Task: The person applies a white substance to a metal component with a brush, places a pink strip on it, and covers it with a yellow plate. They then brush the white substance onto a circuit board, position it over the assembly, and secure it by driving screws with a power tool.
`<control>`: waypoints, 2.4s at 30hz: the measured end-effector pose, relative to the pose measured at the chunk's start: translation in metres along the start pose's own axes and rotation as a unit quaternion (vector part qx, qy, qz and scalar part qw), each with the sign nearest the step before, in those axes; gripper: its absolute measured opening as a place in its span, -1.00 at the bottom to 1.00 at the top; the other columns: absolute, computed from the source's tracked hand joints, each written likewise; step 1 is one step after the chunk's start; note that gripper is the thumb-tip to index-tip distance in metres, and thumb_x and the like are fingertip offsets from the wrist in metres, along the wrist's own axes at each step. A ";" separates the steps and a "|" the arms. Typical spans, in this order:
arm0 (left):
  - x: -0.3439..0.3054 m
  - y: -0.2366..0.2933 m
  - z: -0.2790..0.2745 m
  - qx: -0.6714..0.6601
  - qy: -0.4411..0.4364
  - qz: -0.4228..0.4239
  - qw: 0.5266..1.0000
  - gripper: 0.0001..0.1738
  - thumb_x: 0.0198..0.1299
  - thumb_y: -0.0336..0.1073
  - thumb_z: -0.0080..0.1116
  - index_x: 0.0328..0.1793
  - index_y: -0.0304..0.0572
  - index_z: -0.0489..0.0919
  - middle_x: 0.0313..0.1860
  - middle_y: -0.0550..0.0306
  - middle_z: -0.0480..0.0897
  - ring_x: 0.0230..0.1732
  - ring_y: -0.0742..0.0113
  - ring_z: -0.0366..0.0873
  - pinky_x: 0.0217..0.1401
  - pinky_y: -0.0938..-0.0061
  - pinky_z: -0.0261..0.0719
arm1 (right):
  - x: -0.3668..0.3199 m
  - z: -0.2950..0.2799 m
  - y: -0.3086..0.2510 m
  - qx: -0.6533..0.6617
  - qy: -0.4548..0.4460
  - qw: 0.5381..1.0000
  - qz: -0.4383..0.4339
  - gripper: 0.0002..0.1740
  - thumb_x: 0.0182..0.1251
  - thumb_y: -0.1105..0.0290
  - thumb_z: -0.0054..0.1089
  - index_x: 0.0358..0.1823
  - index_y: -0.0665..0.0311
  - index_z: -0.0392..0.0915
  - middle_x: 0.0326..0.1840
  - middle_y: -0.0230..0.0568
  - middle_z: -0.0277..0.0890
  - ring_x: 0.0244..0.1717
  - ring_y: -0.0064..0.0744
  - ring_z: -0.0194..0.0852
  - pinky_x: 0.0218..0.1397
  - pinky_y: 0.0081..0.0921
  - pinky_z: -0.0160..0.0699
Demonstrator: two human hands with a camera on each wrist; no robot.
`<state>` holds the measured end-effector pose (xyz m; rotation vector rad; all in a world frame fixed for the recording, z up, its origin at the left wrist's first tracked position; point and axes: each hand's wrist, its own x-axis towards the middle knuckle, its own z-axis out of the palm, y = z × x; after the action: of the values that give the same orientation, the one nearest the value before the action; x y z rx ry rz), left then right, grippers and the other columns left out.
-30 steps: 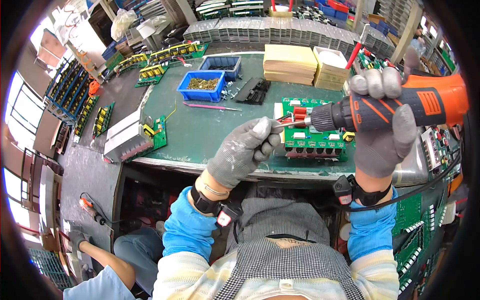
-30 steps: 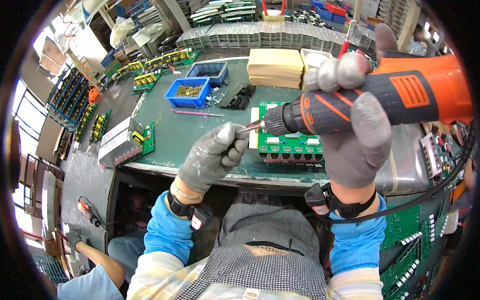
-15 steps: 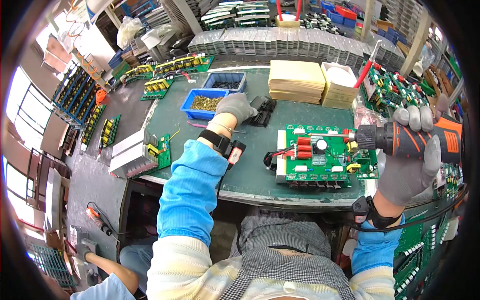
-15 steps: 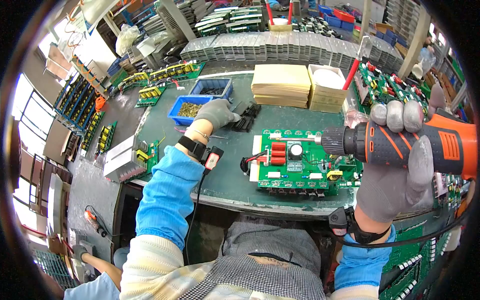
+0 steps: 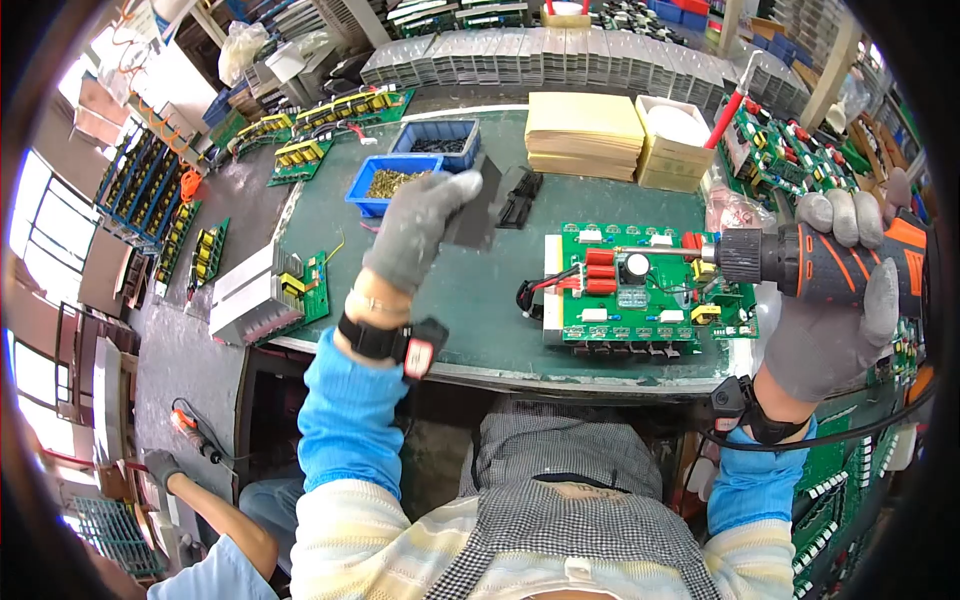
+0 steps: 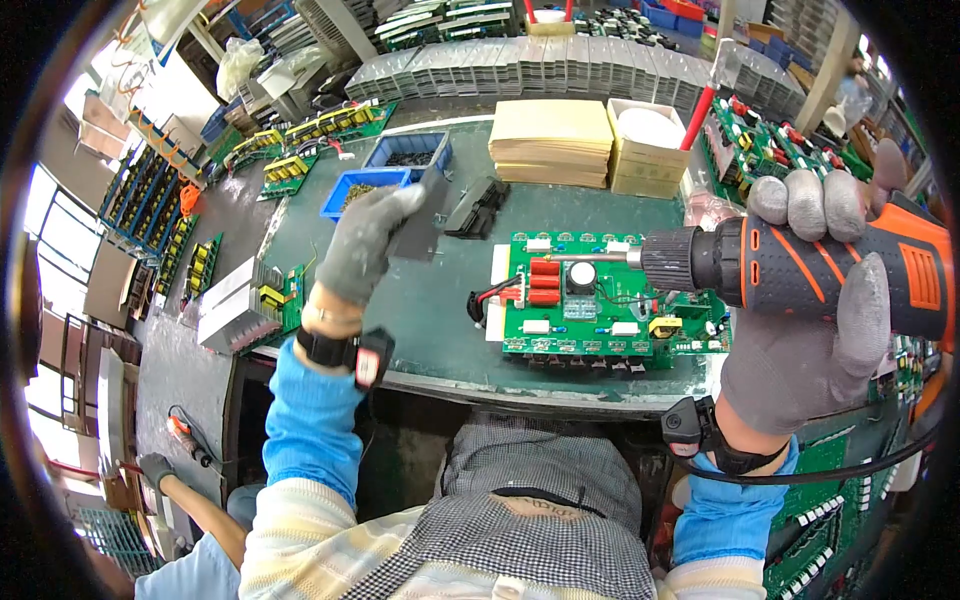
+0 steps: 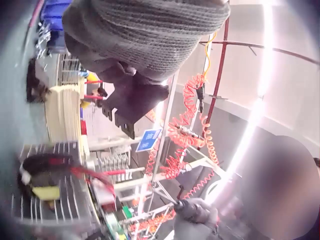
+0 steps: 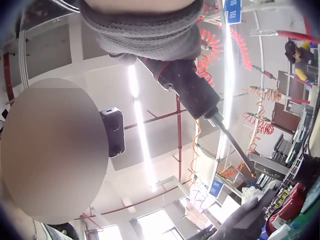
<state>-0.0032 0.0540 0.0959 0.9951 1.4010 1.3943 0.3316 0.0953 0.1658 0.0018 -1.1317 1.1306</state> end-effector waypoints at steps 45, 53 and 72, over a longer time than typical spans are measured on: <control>-0.034 -0.056 0.048 0.240 0.018 0.071 0.968 -0.56 0.40 -0.09 0.06 -0.27 -0.42 0.59 -0.52 0.02 0.54 -0.44 0.28 0.47 -0.33 0.35 0.47 | -0.008 0.058 0.072 -0.034 -0.015 0.995 0.088 -0.25 0.23 0.62 0.18 0.46 0.37 0.12 -0.09 -0.18 0.53 -0.07 -0.31 0.59 0.16 -0.28 0.57; -0.033 -0.052 0.047 0.252 0.005 0.060 0.966 -0.60 0.42 -0.12 0.07 -0.18 -0.41 0.65 -0.52 0.21 0.56 -0.49 0.53 0.45 -0.41 0.50 0.46 | 0.003 0.067 0.071 -0.109 -0.047 0.984 0.133 -0.59 0.20 0.52 0.30 0.09 0.37 0.45 -0.18 -0.27 0.57 -0.14 -0.46 0.59 0.04 -0.43 0.55; -0.030 -0.059 0.050 0.101 -0.019 0.010 0.995 -0.56 0.39 -0.06 0.08 -0.23 -0.41 0.61 -0.51 0.10 0.59 -0.55 0.37 0.52 -0.45 0.42 0.51 | 0.041 0.094 0.116 -0.225 -0.209 0.934 0.185 -0.58 0.21 0.31 0.31 0.06 0.31 0.47 -0.32 -0.28 0.54 -0.29 -0.47 0.54 -0.15 -0.46 0.55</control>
<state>0.0563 0.0367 0.0403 1.1620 1.5305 1.2586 0.1822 0.1324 0.1811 -0.3565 -1.8128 1.2046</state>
